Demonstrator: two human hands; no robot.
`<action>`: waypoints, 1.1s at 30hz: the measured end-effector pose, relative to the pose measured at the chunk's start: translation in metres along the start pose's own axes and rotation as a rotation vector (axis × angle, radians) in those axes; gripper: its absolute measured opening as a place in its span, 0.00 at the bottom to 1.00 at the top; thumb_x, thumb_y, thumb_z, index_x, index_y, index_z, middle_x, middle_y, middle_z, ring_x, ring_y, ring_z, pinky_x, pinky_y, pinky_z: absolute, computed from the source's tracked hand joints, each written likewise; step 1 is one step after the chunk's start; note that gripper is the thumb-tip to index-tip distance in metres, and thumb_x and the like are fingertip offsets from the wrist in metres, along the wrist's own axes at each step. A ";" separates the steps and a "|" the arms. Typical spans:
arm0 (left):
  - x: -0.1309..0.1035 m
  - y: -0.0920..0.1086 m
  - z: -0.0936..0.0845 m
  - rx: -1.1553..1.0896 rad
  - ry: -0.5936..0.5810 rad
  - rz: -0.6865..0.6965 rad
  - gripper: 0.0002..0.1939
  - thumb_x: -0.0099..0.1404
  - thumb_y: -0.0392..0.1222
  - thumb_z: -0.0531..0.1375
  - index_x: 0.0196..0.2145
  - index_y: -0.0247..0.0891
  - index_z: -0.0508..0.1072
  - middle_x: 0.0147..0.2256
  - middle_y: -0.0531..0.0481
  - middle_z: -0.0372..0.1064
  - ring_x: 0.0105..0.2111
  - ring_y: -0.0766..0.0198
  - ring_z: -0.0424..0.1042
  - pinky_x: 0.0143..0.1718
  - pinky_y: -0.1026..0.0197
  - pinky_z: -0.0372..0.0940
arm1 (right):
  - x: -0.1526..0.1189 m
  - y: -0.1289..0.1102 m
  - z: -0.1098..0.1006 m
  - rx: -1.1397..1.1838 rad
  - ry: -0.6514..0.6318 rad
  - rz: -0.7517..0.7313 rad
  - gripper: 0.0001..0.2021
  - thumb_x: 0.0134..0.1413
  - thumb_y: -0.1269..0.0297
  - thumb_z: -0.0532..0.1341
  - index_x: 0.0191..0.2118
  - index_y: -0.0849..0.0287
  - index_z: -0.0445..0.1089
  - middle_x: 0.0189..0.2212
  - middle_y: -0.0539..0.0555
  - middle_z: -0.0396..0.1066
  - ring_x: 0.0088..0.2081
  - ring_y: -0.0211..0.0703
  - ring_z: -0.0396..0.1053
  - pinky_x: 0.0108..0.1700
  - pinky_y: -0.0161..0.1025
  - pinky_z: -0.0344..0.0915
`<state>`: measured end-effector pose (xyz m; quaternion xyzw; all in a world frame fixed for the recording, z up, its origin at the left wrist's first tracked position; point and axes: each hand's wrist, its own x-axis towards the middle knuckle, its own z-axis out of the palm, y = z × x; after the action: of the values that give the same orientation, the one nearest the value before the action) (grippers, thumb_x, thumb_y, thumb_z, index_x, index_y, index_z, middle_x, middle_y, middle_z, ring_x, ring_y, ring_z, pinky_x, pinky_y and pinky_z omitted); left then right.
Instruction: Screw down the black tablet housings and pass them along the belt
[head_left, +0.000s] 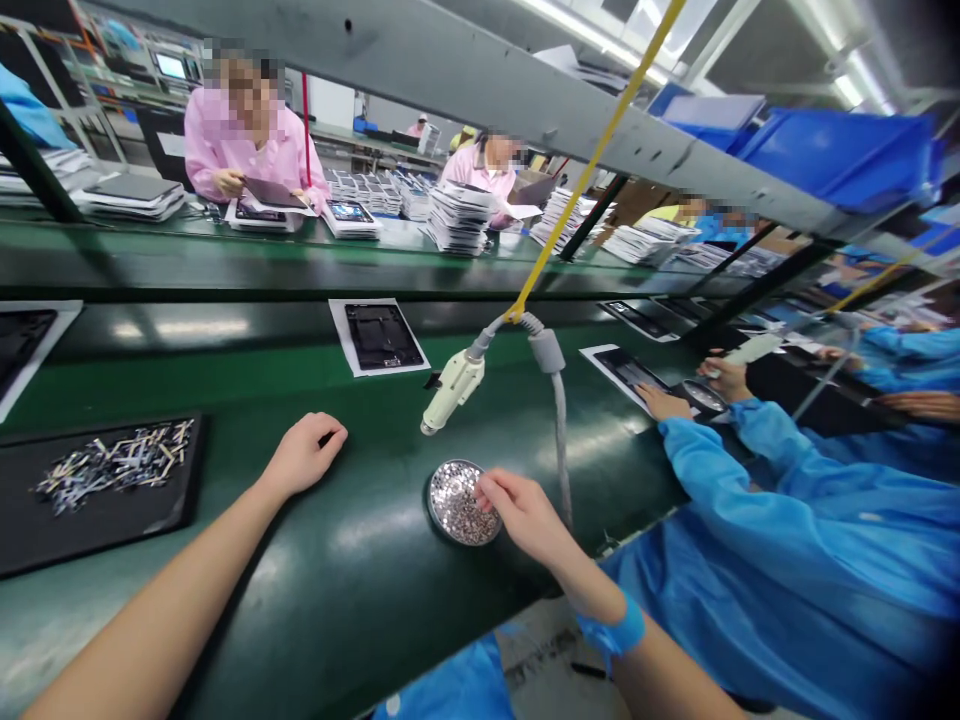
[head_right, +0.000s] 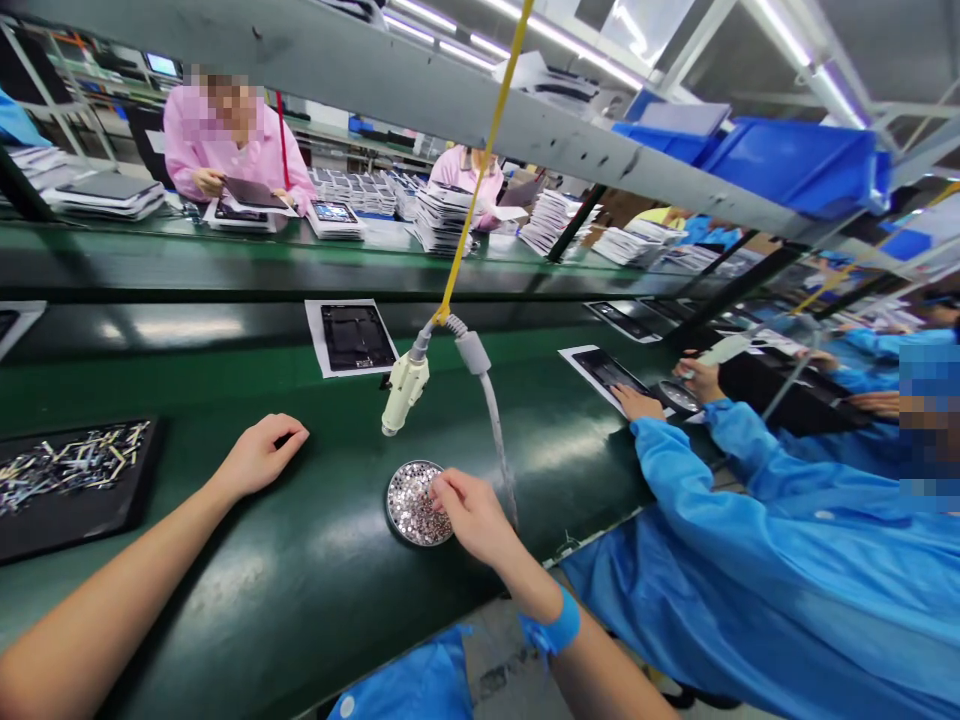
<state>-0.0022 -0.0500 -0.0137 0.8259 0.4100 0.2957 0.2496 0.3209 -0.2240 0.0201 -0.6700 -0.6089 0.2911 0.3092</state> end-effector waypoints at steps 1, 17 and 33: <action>0.000 0.000 0.000 -0.001 0.002 0.001 0.16 0.70 0.50 0.53 0.31 0.42 0.75 0.36 0.47 0.78 0.39 0.56 0.73 0.44 0.53 0.68 | 0.006 -0.003 -0.003 0.034 -0.075 0.071 0.18 0.67 0.54 0.54 0.29 0.58 0.72 0.25 0.54 0.75 0.29 0.44 0.75 0.34 0.40 0.72; -0.001 0.002 0.001 -0.016 0.011 -0.008 0.16 0.70 0.49 0.53 0.31 0.42 0.75 0.36 0.48 0.78 0.39 0.56 0.73 0.45 0.53 0.68 | 0.010 -0.017 0.001 0.652 -0.155 0.460 0.25 0.47 0.42 0.73 0.36 0.63 0.76 0.32 0.58 0.81 0.30 0.42 0.80 0.33 0.37 0.75; -0.001 0.002 0.001 -0.018 0.011 -0.007 0.16 0.71 0.49 0.53 0.31 0.42 0.75 0.36 0.48 0.78 0.39 0.56 0.73 0.45 0.52 0.68 | 0.009 -0.004 0.026 1.044 0.102 0.373 0.19 0.50 0.50 0.74 0.39 0.60 0.79 0.42 0.63 0.83 0.47 0.53 0.81 0.58 0.53 0.74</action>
<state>-0.0012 -0.0521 -0.0133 0.8205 0.4117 0.3032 0.2555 0.2994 -0.2129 0.0069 -0.5375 -0.2392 0.5710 0.5726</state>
